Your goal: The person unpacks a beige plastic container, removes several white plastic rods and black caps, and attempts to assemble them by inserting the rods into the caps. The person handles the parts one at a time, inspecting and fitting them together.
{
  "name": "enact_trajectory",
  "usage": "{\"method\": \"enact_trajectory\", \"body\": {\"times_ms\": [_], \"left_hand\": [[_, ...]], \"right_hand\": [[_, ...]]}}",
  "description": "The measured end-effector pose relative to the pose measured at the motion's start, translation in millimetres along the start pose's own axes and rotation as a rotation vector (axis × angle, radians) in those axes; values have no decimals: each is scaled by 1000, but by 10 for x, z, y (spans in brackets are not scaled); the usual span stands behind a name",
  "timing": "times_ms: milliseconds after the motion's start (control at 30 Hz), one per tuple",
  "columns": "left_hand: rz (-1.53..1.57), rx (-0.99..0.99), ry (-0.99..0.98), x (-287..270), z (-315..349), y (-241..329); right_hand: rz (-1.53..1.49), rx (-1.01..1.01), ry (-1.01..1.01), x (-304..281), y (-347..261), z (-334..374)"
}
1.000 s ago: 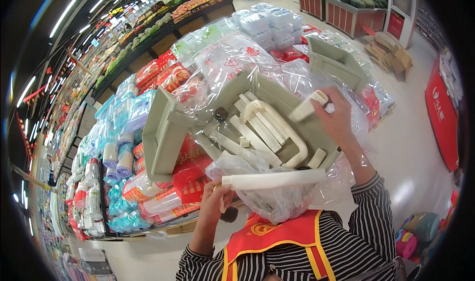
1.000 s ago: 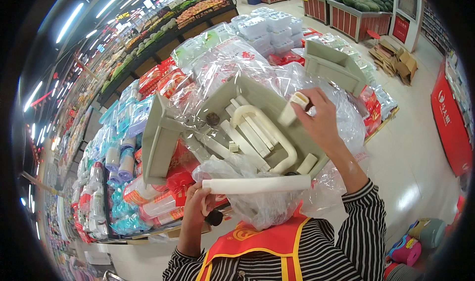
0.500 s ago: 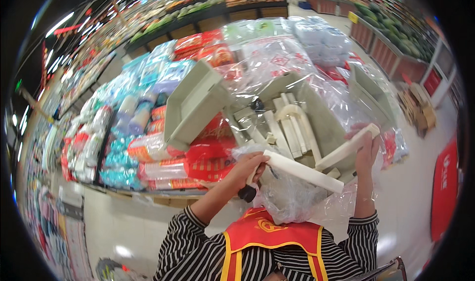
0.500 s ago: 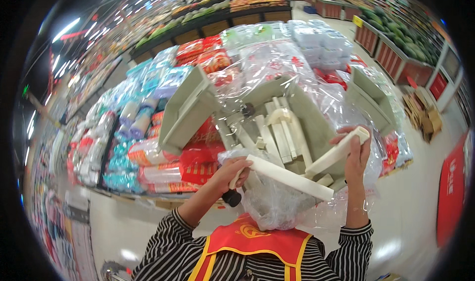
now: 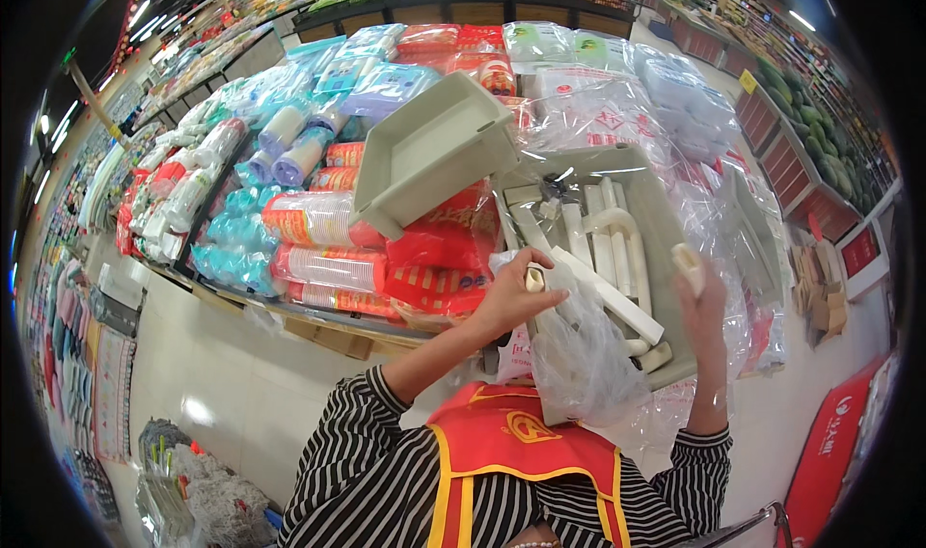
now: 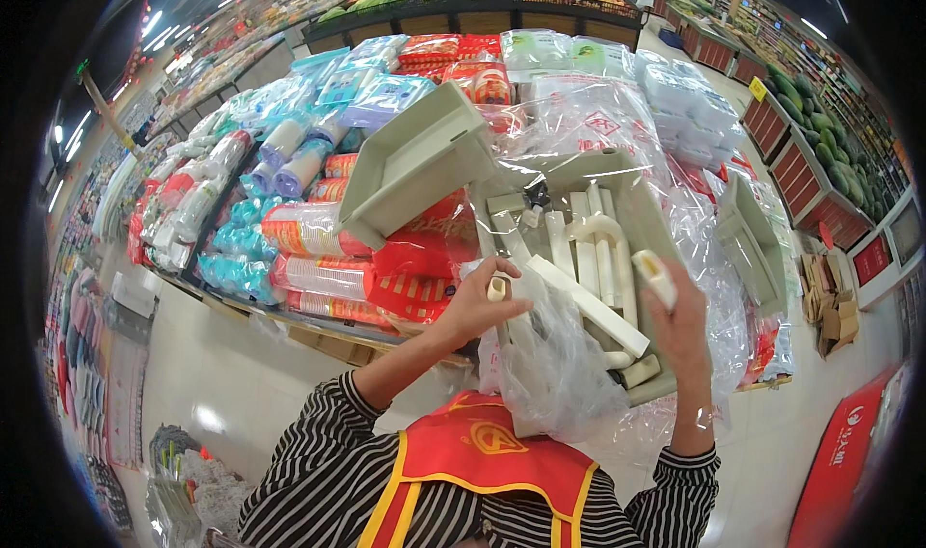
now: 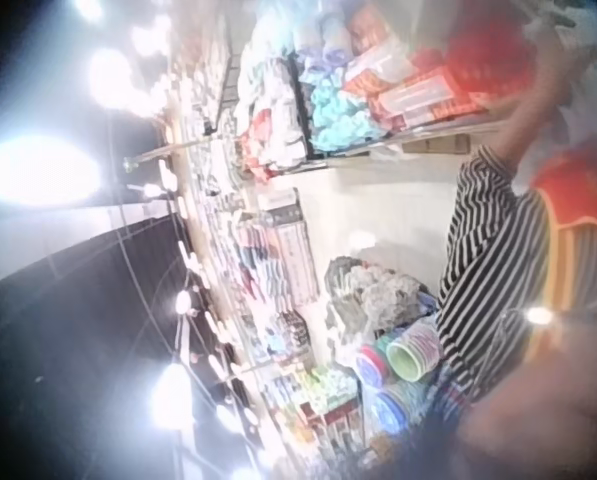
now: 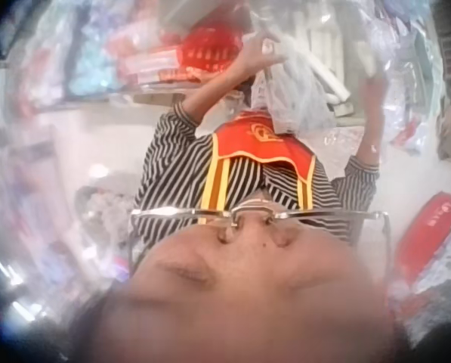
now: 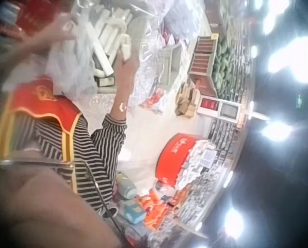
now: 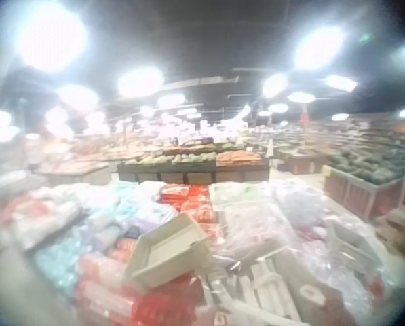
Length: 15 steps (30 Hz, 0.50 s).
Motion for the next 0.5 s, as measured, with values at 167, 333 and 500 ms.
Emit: {"method": "enact_trajectory", "body": {"times_ms": [167, 333, 500], "left_hand": [[-173, 197, -62, -2, 246, 300], [-189, 252, -105, -32, 369, 409], [-188, 306, -198, -25, 498, 450]], "right_hand": [[117, -312, -234, 429, -672, -28], [218, -350, -482, 717, -1056, -60], [219, -430, -608, 849, -1297, -40]]}}
Point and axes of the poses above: each hand's wrist, its own z-axis away from the middle knuckle, its own x-axis out of the palm, y = z × x, the point moved 8 cm from there along -z, towards the middle knuckle, and after that the axes turned 7 degrees about z, right-handed, at the moved point
